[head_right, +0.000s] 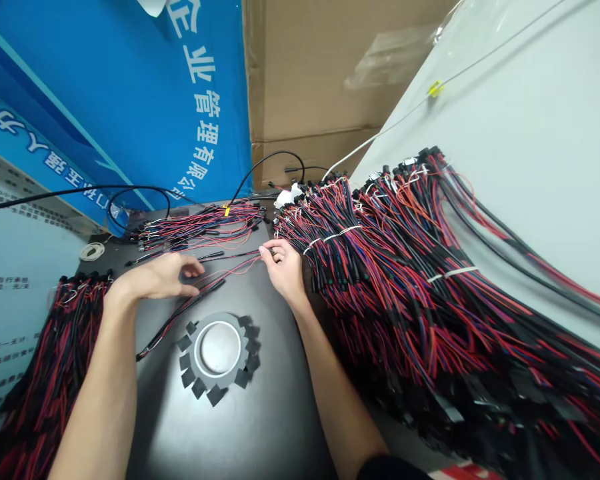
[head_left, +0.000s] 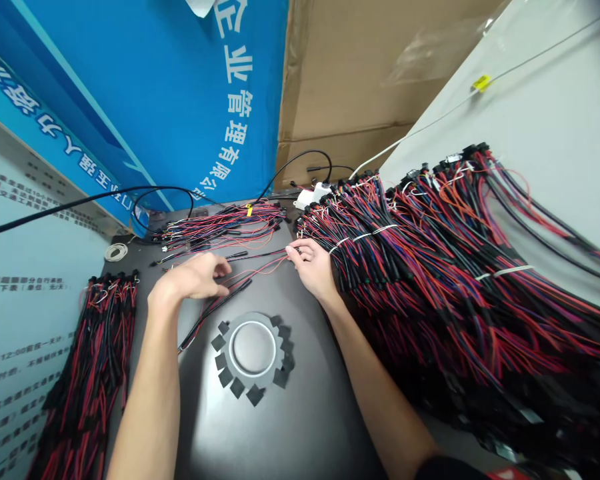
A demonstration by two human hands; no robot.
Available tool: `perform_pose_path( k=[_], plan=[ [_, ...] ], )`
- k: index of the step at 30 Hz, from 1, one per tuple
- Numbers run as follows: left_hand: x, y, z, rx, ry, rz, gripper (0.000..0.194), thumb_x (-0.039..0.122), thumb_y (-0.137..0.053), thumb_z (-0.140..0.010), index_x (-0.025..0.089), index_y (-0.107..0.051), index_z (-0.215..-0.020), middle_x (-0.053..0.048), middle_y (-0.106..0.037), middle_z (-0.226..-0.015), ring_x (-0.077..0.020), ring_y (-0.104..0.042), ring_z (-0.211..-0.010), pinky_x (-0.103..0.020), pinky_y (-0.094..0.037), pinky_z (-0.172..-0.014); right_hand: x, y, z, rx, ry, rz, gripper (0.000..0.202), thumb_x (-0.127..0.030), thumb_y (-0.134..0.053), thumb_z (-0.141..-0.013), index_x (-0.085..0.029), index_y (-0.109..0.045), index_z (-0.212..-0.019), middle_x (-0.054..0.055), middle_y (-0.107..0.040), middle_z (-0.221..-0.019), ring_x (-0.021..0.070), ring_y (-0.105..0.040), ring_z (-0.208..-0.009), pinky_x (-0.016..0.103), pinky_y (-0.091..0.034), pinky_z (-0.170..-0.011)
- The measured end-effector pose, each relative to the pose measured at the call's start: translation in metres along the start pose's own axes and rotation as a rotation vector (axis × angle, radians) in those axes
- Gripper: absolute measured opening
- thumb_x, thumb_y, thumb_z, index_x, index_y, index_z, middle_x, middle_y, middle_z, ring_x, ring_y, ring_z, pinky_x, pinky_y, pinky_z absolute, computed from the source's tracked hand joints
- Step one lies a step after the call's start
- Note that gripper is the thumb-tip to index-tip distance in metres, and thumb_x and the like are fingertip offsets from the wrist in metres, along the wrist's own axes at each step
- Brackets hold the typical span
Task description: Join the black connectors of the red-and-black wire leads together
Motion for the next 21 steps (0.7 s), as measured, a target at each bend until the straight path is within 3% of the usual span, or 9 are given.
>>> perform_pose_path(
  k=[4, 7, 9, 12, 15, 21],
  plan=[
    [0.050, -0.007, -0.009, 0.207, -0.227, 0.088, 0.032, 0.034, -0.068, -0.079, 0.019, -0.068, -0.107, -0.010, -0.070, -0.115, -0.0240, -0.065, -0.104, -0.034, -0.049, -0.093, -0.002, 0.000, 0.000, 0.007, -0.010, -0.029, 0.043, -0.055, -0.074, -0.069, -0.018, -0.060, -0.085, 0.005, -0.066, -0.074, 0.0146, -0.065, -0.065, 0.024, -0.045, -0.052],
    [0.076, -0.026, -0.021, 0.297, -0.316, 0.137, 0.040, 0.036, -0.070, -0.080, 0.018, -0.063, -0.114, -0.011, -0.068, -0.119, -0.0252, -0.063, -0.109, -0.037, -0.046, -0.098, -0.003, 0.002, 0.000, 0.028, -0.021, -0.076, 0.046, -0.055, -0.078, -0.063, -0.017, -0.061, -0.083, 0.005, -0.066, -0.073, 0.0155, -0.065, -0.064, 0.025, -0.048, -0.053],
    [0.083, -0.041, -0.029, 0.302, -0.337, 0.193, 0.040, 0.037, -0.071, -0.079, 0.017, -0.063, -0.113, -0.010, -0.070, -0.112, -0.0243, -0.065, -0.104, -0.035, -0.048, -0.092, -0.004, 0.003, 0.000, 0.028, -0.028, -0.089, 0.048, -0.056, -0.080, -0.060, -0.017, -0.062, -0.082, 0.005, -0.067, -0.071, 0.0159, -0.066, -0.063, 0.025, -0.049, -0.054],
    [0.080, -0.052, -0.038, 0.308, -0.318, 0.292, 0.023, 0.036, -0.060, -0.088, 0.018, -0.068, -0.101, -0.006, -0.074, -0.094, -0.0202, -0.067, -0.086, -0.032, -0.050, -0.082, -0.007, 0.002, 0.001, 0.002, -0.037, -0.074, 0.048, -0.057, -0.081, -0.060, -0.017, -0.064, -0.081, 0.004, -0.067, -0.068, 0.0150, -0.064, -0.060, 0.026, -0.051, -0.054],
    [0.068, -0.056, -0.044, 0.275, -0.274, 0.401, 0.023, 0.033, -0.052, -0.091, 0.018, -0.068, -0.085, -0.004, -0.072, -0.078, -0.0164, -0.066, -0.070, -0.029, -0.050, -0.072, -0.008, -0.001, 0.002, -0.040, -0.048, -0.066, 0.046, -0.055, -0.082, -0.060, -0.017, -0.065, -0.080, 0.005, -0.069, -0.068, 0.0154, -0.064, -0.061, 0.026, -0.051, -0.055],
    [0.051, -0.062, -0.052, 0.183, -0.197, 0.605, 0.022, 0.034, -0.054, -0.087, 0.016, -0.062, -0.079, -0.004, -0.068, -0.072, -0.0099, -0.055, -0.051, -0.024, -0.045, -0.055, -0.006, -0.007, 0.003, -0.183, -0.054, -0.048, 0.043, -0.055, -0.072, -0.072, -0.016, -0.066, -0.089, 0.008, -0.072, -0.077, 0.0159, -0.066, -0.066, 0.026, -0.051, -0.058]
  ],
)
Point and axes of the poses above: each hand's wrist, its own z-axis away from the middle knuckle, its own y-axis out of the back of the hand, x = y × z, the point moved 8 cm from there along -z, towards the middle knuckle
